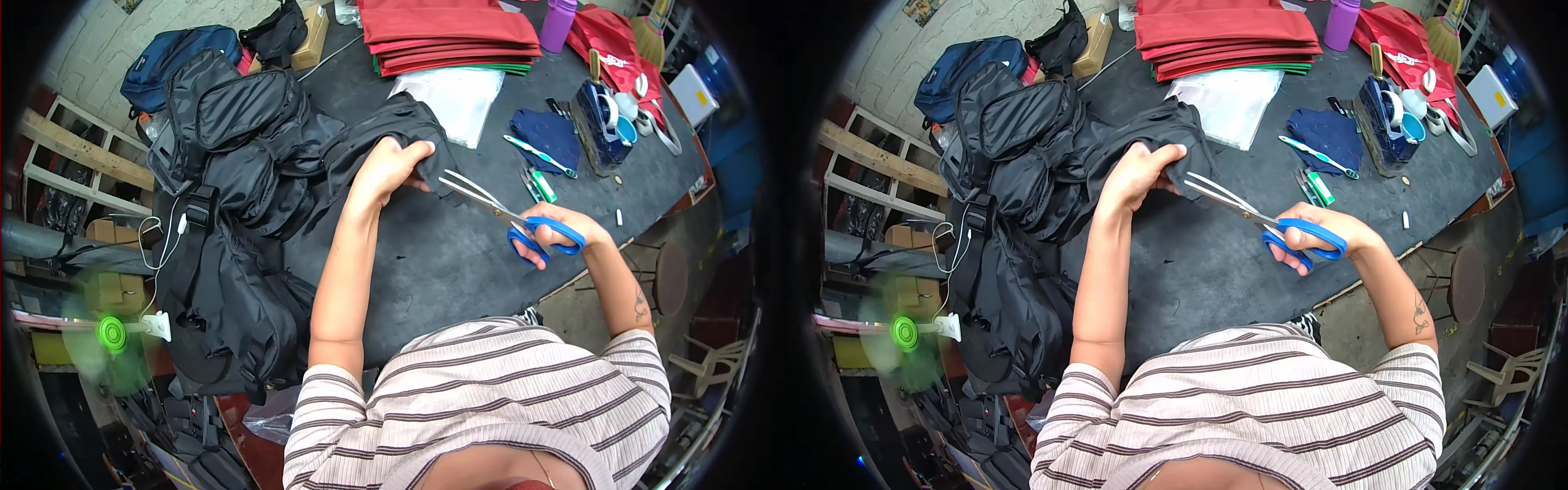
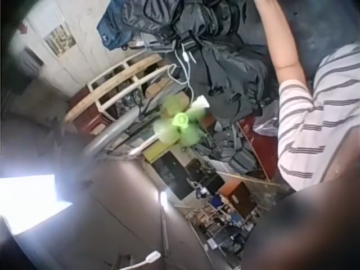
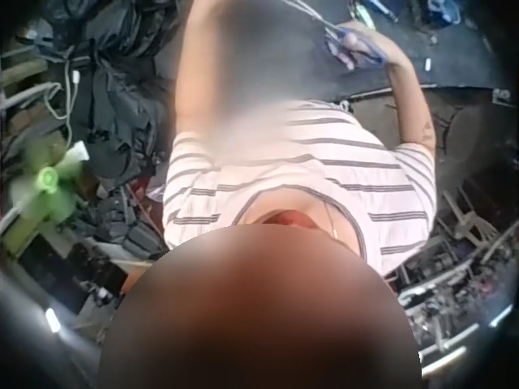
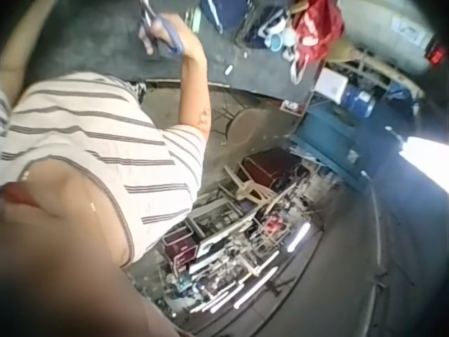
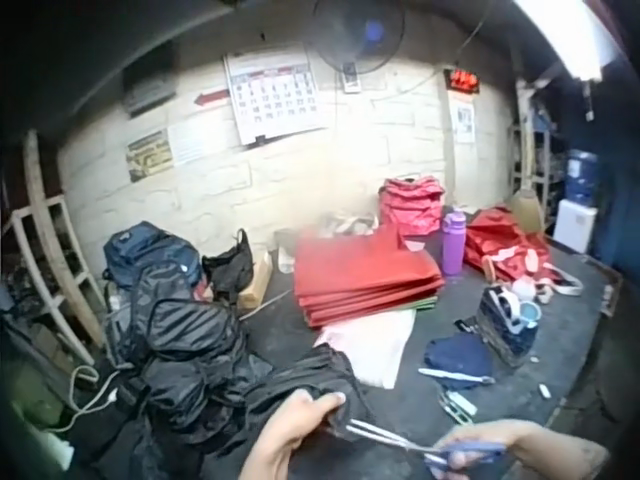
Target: Inspecting black waist bags and trimming loose threads using scissors and a lighter.
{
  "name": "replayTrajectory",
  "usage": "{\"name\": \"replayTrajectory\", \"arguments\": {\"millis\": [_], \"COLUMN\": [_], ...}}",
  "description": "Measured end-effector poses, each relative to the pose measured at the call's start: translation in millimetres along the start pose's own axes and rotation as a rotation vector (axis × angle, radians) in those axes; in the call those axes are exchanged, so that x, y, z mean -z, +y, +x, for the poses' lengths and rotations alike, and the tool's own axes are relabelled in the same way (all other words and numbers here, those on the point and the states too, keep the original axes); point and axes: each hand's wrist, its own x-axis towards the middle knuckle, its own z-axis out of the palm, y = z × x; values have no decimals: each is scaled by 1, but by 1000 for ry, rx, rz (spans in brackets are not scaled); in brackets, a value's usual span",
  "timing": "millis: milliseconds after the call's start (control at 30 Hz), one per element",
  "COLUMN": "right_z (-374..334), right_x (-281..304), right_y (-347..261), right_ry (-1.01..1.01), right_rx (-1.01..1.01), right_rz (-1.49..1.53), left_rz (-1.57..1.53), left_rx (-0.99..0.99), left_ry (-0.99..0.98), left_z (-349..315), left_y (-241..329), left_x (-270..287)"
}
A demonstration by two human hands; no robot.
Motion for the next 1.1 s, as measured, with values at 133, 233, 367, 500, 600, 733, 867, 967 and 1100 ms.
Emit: {"name": "replayTrajectory", "arguments": {"millis": [133,233,367,500,600,733,867,967,1100], "right_z": [16,42,62,65,65,49,1,-19,-17], "right_x": [-13,-18,-14,-3,-5,-11,13,4,-12], "right_y": [12,13,31,35,41,37,37,31,22], "right_ry": [489,759,768,691,662,874,407,58,-9], "right_rx": [202,186,307,291,333,265,274,76,-92], "right_rz": [-75,229,463,836,850,200,-84,86,-16], "left_rz": [-102,-127,-55,-193,-251,-186,-104,-79,-143], "left_rx": [-56,-99,-112,-86,-24,-20,-12,-19,-18], "left_ry": [-49,-57,-99,-171,-240,-219,-237,-256,-250], "left_z": [21,21,24,16,20,21,19,21,22], "left_y": [-6,-12,-24,-23,-24,-30,-28,-27,-22], "left_x": [-13,-26,-32,-29,-27,-24,-10,-4,-4]}}
